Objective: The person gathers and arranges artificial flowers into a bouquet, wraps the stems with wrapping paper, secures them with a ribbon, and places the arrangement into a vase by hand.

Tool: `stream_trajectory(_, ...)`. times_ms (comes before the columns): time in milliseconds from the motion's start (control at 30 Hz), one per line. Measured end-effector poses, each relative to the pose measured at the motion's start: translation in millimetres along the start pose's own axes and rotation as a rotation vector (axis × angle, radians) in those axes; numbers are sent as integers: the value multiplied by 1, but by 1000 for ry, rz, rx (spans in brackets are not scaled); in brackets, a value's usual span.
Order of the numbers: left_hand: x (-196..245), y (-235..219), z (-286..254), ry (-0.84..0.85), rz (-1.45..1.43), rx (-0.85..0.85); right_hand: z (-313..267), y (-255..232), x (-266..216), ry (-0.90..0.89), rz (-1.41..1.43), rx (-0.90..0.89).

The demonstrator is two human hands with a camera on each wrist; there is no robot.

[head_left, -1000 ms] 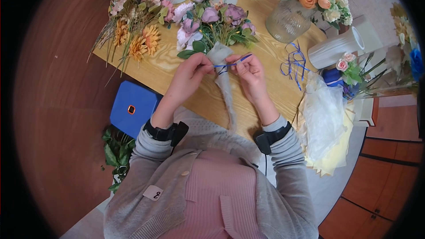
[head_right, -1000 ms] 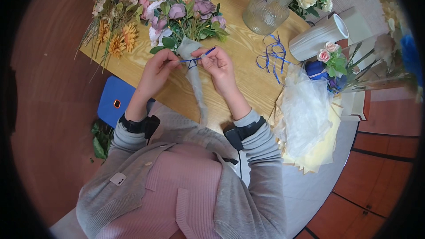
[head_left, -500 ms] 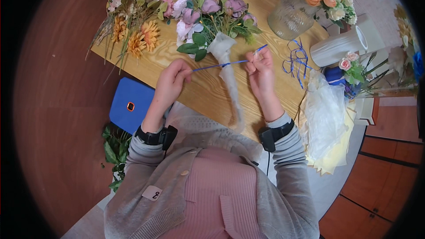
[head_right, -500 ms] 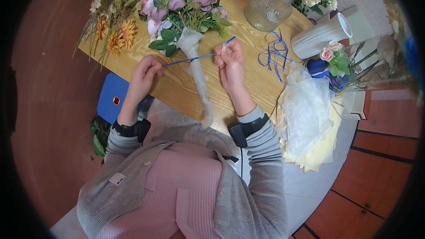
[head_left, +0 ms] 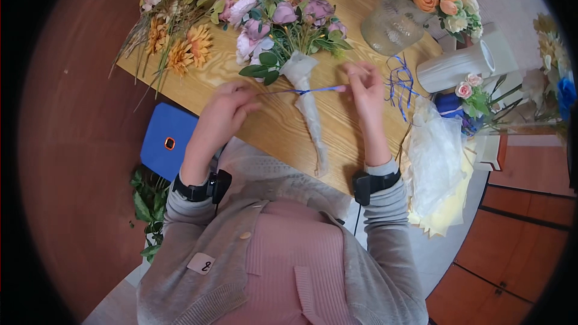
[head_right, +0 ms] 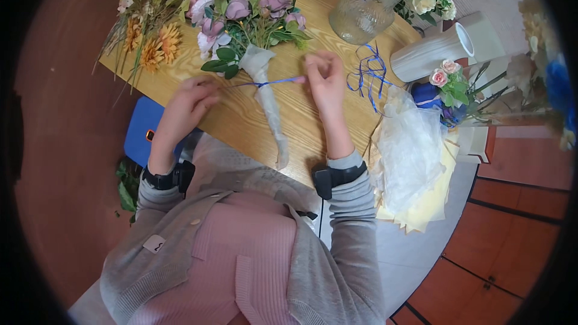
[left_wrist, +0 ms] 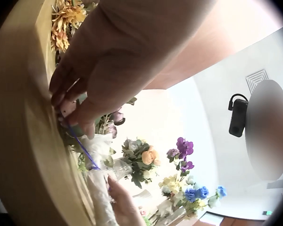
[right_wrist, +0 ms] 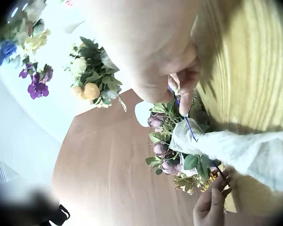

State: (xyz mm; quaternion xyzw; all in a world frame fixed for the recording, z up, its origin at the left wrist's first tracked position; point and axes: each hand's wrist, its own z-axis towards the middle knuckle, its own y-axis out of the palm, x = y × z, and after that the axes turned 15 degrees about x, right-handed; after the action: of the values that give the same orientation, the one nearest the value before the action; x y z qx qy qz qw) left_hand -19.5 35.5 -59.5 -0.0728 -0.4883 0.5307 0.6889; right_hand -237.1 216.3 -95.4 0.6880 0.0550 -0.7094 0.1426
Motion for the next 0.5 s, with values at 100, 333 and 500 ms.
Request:
stream_trajectory(100, 16, -1, 9, -30, 107, 118, -15, -1, -27, -459, -274, 177)
stream_trajectory(333, 15, 38, 12, 22, 75, 130, -40, 2, -66, -1156, -862, -14)
stream_trajectory(500, 15, 42, 14, -110, 35, -8, -38, 6, -45, -984, -745, -276)
